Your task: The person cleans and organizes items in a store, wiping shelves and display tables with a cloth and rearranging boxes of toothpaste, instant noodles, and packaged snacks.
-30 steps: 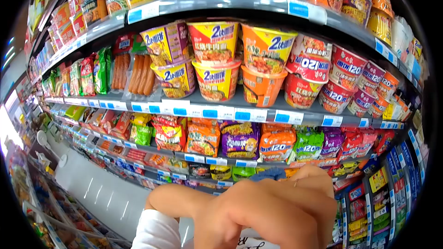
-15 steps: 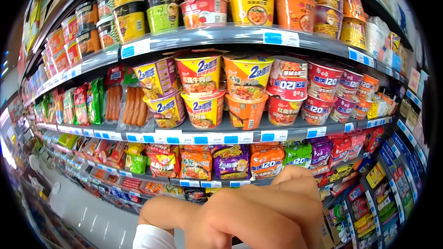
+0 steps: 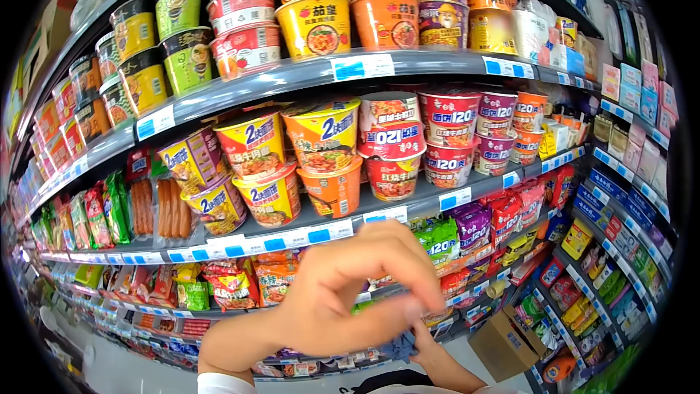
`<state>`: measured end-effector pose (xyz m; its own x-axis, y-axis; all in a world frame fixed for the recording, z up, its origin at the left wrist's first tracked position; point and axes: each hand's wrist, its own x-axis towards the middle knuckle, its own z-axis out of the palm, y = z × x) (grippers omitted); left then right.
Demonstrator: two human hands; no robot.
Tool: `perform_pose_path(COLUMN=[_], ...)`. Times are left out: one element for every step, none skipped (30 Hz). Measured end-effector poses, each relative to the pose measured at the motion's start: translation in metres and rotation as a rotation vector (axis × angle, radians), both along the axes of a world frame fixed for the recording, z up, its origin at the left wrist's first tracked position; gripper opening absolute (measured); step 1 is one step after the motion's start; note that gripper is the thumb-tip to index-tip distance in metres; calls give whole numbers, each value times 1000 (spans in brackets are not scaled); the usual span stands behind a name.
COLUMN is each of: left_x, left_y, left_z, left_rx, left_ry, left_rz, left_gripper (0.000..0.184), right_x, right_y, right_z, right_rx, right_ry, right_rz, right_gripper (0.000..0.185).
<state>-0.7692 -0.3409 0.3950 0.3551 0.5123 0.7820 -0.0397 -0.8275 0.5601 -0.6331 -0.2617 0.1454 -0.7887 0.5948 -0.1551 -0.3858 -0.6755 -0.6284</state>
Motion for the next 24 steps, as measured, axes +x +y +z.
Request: perform_pose_path(left_x=[-1, -3, -6, -16, -29, -36, -43, -51, -59, -63, -68, -77, -80, -84, -89, -98, -109, -118, -122, -126, -128, -128, -127, -125], left_y=[5, 9, 13, 21, 30, 37, 44, 52, 61, 69, 77, 85, 90, 96, 102, 109, 116, 121, 122, 123, 124, 127, 128, 128], left_z=[1, 3, 6, 10, 16, 22, 29, 34, 37, 39, 39, 41, 39, 38, 35, 31, 26, 23, 21, 19, 18, 17, 17, 18], left_rx=[-12, -22, -32, 50, 131, 243, 357, 447, 540, 606, 671, 736, 790, 802, 810, 742, 674, 607, 608, 612, 617, 654, 663, 670], left_ry=[-21, -33, -45, 6, 57, 110, 163, 217, 272, 319, 365, 479, 589, 664, 742, 749, 756, 762, 791, 821, 849, 806, 796, 787], left_rz=[63, 151, 241, 312, 382, 548, 712, 855, 997, 1130, 1263, 1380, 1552, 1649, 1746, 1744, 1742, 1740, 1767, 1794, 1820, 1799, 1787, 1776], left_gripper=[7, 10, 12, 11, 12, 15, 18, 21, 24, 29, 34, 45, 46, 44, 43, 43, 43, 43, 43, 43, 44, 41, 41, 40], right_x=[0, 3, 6, 10, 13, 16, 19, 21, 23, 25, 28, 31, 33, 36, 39, 43, 46, 49, 52, 56, 59, 63, 67, 71], right_y=[8, 13, 15, 16, 17, 18, 20, 22, 25, 28, 30, 31, 32, 32, 32, 34, 37, 40, 43, 47, 50, 52, 54, 55], right_z=[-17, -24, -28, -28, -26, -26, -29, -33, -35, -37, -38, -39, -37, -34, -32, -34, -35, -37, -39, -41, -41, -41, -41, -41], right_rx=[-22, -20, -18, -6, 5, 15, -3, -21, -38, -38, -39, -41, -20, 0, 19, 12, 7, 3, 1, 1, 3, 1, -2, -5], right_ry=[71, 121, 170, 188, 205, 224, 212, 202, 193, 198, 202, 205, 168, 129, 88, 84, 81, 77, 90, 103, 118, 112, 105, 97], right_rz=[39, 53, 68, 66, 65, 62, 48, 34, 19, 23, 27, 33, 13, -6, -24, -27, -30, -32, -18, -3, 10, 7, 4, 1], right_gripper=[69, 69, 68, 68, 68, 68, 68, 67, 67, 67, 67, 67, 70, 73, 76, 76, 76, 76, 77, 77, 77, 77, 76, 76])
